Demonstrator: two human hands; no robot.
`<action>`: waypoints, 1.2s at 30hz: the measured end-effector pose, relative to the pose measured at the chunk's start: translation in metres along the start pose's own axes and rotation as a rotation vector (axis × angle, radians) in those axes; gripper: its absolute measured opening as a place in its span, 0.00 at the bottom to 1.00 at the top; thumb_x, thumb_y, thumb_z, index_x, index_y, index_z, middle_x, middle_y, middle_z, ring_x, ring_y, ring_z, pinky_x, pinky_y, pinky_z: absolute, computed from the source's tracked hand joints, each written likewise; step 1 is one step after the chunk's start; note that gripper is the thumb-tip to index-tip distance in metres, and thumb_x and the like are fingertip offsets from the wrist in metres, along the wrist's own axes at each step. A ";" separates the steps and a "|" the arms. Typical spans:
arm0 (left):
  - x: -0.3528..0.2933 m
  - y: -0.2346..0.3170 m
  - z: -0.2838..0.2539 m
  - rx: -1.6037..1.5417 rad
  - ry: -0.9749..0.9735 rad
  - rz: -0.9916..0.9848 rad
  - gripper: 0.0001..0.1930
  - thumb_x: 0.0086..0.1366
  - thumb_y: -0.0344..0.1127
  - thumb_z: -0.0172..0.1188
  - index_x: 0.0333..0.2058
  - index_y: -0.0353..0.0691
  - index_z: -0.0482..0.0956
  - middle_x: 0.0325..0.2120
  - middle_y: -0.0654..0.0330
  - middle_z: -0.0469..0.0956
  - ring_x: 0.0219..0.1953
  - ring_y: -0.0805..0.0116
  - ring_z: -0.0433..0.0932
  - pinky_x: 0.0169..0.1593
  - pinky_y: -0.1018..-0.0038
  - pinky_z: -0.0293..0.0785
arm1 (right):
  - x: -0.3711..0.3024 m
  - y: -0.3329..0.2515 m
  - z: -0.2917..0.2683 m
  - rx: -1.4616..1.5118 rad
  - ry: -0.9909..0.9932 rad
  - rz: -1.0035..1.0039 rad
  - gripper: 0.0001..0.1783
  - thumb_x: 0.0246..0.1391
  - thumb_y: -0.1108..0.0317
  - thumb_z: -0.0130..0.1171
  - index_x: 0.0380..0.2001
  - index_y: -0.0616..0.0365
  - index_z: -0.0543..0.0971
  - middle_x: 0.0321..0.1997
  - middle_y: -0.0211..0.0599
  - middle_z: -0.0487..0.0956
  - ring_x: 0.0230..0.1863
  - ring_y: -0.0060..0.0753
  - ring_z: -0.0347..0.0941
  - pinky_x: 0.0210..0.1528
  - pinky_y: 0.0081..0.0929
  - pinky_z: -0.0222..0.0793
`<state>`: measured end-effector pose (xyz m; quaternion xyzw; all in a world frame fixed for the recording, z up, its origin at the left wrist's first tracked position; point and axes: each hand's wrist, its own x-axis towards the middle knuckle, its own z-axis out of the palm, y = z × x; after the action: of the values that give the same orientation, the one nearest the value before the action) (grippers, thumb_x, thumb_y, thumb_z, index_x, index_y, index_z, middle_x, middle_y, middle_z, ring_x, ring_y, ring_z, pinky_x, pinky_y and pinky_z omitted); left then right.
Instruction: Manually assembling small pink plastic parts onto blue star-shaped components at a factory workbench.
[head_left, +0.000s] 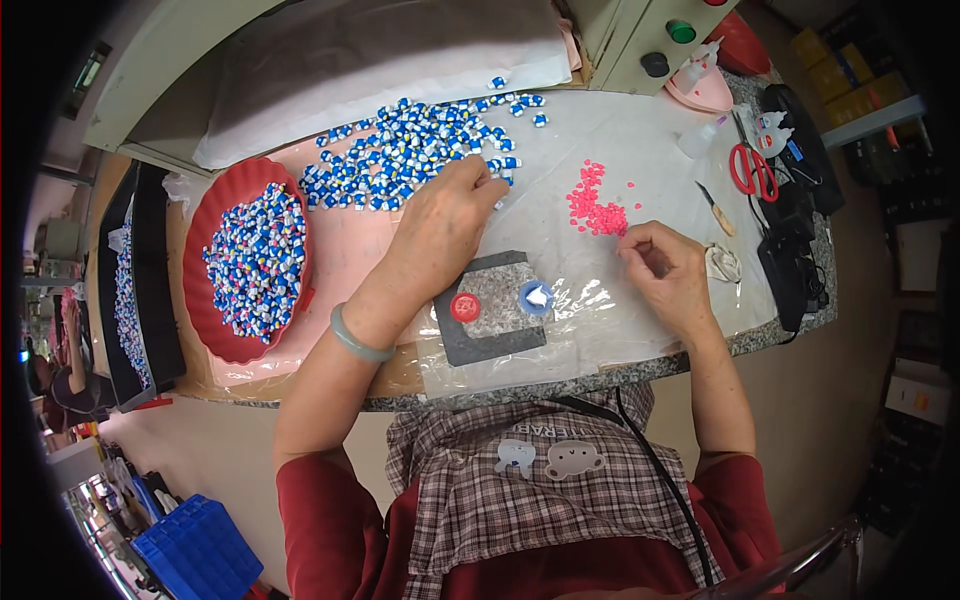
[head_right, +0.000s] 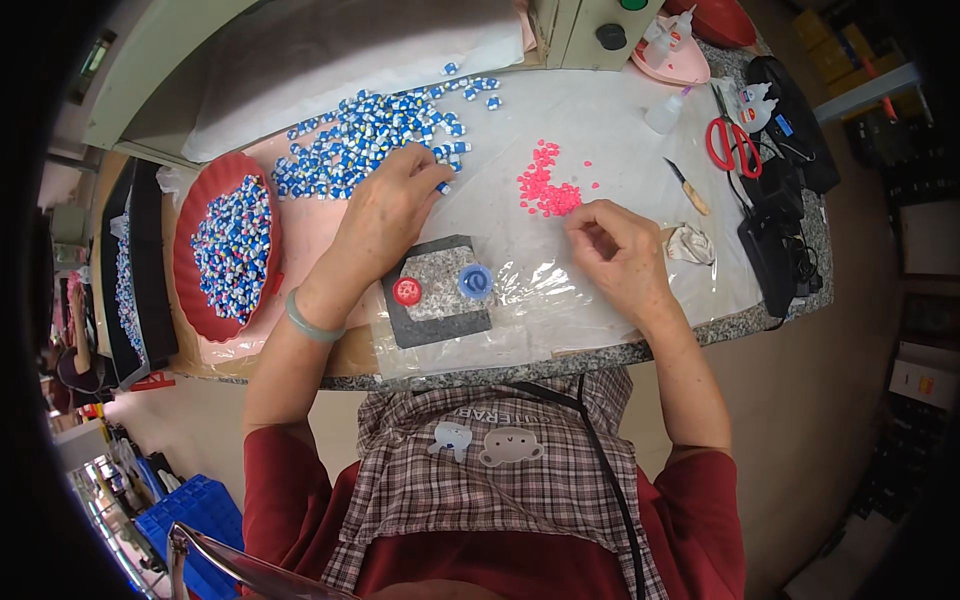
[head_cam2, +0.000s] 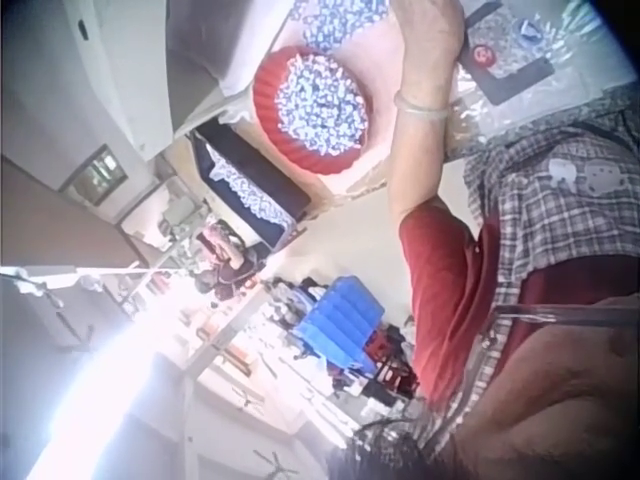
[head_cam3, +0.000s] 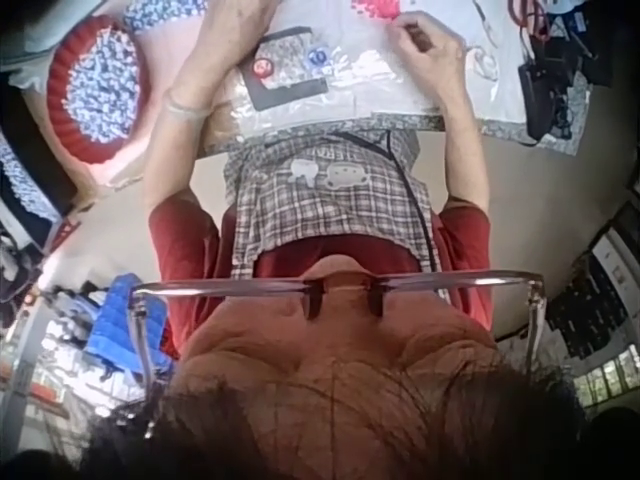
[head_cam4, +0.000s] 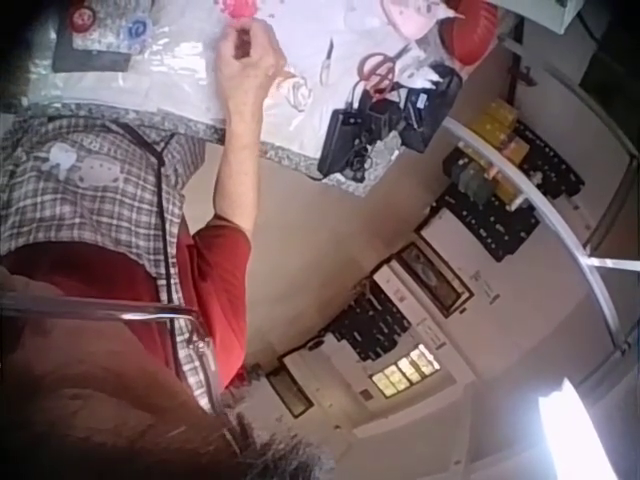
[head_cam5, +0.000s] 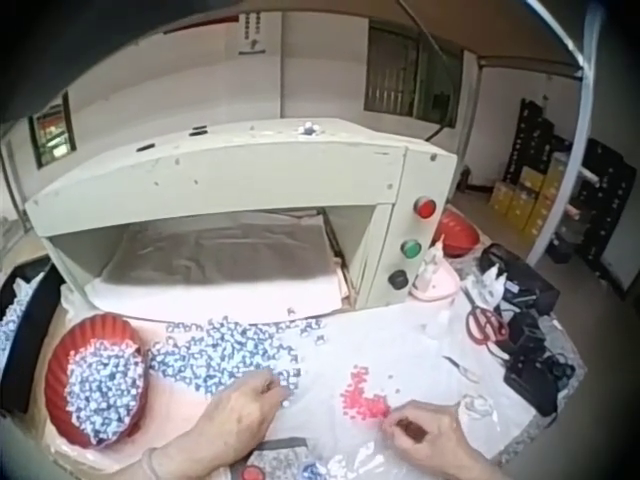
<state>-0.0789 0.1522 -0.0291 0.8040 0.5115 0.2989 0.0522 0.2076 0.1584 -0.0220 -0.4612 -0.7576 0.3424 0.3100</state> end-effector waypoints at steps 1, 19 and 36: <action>0.000 0.000 -0.001 -0.001 -0.001 0.000 0.11 0.54 0.20 0.57 0.37 0.34 0.80 0.33 0.52 0.73 0.39 0.55 0.77 0.41 0.63 0.76 | -0.001 0.000 0.001 0.000 0.000 0.001 0.03 0.54 0.82 0.59 0.32 0.65 0.78 0.30 0.29 0.79 0.29 0.16 0.75 0.31 0.17 0.73; 0.009 0.051 -0.037 -0.634 -0.139 -0.315 0.11 0.67 0.24 0.53 0.45 0.33 0.80 0.32 0.61 0.80 0.33 0.76 0.78 0.35 0.79 0.74 | -0.012 -0.020 0.012 0.197 0.085 -0.089 0.11 0.54 0.84 0.61 0.41 0.64 0.76 0.37 0.35 0.82 0.37 0.23 0.80 0.39 0.20 0.77; -0.021 0.117 0.007 -1.395 -0.161 -0.683 0.10 0.68 0.28 0.56 0.46 0.35 0.78 0.30 0.65 0.80 0.29 0.83 0.73 0.32 0.84 0.69 | -0.027 -0.047 0.001 -0.406 0.200 -0.743 0.25 0.45 0.87 0.62 0.50 0.65 0.78 0.38 0.46 0.85 0.35 0.39 0.85 0.34 0.28 0.81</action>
<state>0.0114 0.0807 0.0022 0.4028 0.4190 0.4594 0.6717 0.1941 0.1179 0.0117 -0.2397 -0.8903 0.0050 0.3872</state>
